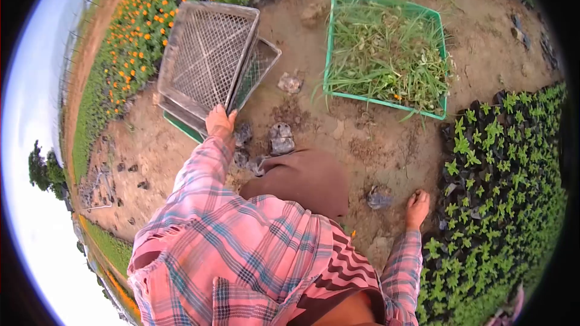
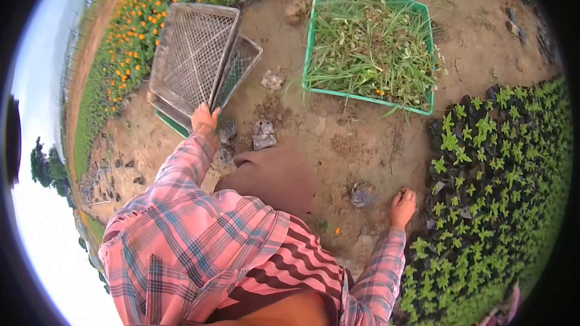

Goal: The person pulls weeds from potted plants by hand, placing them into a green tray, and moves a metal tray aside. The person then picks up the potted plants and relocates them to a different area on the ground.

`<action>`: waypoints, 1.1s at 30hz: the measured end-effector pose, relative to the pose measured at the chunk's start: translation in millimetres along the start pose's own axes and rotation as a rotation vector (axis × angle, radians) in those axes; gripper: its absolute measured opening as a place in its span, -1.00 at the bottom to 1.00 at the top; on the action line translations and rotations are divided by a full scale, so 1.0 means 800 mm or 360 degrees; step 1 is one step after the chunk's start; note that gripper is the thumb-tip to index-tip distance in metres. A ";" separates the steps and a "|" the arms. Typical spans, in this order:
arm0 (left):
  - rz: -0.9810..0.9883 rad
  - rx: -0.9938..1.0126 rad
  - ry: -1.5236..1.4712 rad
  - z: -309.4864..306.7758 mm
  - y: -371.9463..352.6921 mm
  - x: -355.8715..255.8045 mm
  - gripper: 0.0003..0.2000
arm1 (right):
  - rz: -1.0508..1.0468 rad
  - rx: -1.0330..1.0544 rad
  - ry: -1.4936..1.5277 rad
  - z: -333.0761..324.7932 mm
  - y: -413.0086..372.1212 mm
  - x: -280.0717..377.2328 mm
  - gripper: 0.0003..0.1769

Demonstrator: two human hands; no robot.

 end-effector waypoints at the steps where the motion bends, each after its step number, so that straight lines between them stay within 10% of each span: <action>1: -0.0034 0.0056 0.0040 -0.003 -0.001 -0.007 -0.46 | 0.0210 0.0117 0.0090 -0.005 0.001 -0.003 -0.86; 6: 0.0135 0.0363 0.0097 -0.031 0.004 -0.002 -0.52 | 0.0644 0.0390 0.0249 0.024 0.003 -0.066 -0.81; 13: 0.0351 -0.0175 -0.0034 -0.050 -0.072 0.096 -0.71 | 0.0942 0.0645 0.0415 0.028 0.022 -0.093 -0.71; 29: -0.0217 -0.0726 -0.0171 -0.112 -0.079 0.122 -0.66 | 0.0671 0.0414 0.0296 0.042 0.014 -0.107 -0.66; 33: -0.0252 -0.0245 -0.0178 -0.027 -0.030 0.076 -0.65 | 0.0668 0.0379 0.0238 0.056 0.009 -0.129 -0.68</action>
Point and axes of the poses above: each hand's wrist, its own y-axis towards the middle knuckle, its own z-axis out of the palm, x = y × z, the point moved 1 cm from there along y, towards the middle knuckle, and after that the axes turned 1 degree about x, right-handed, at the moved point
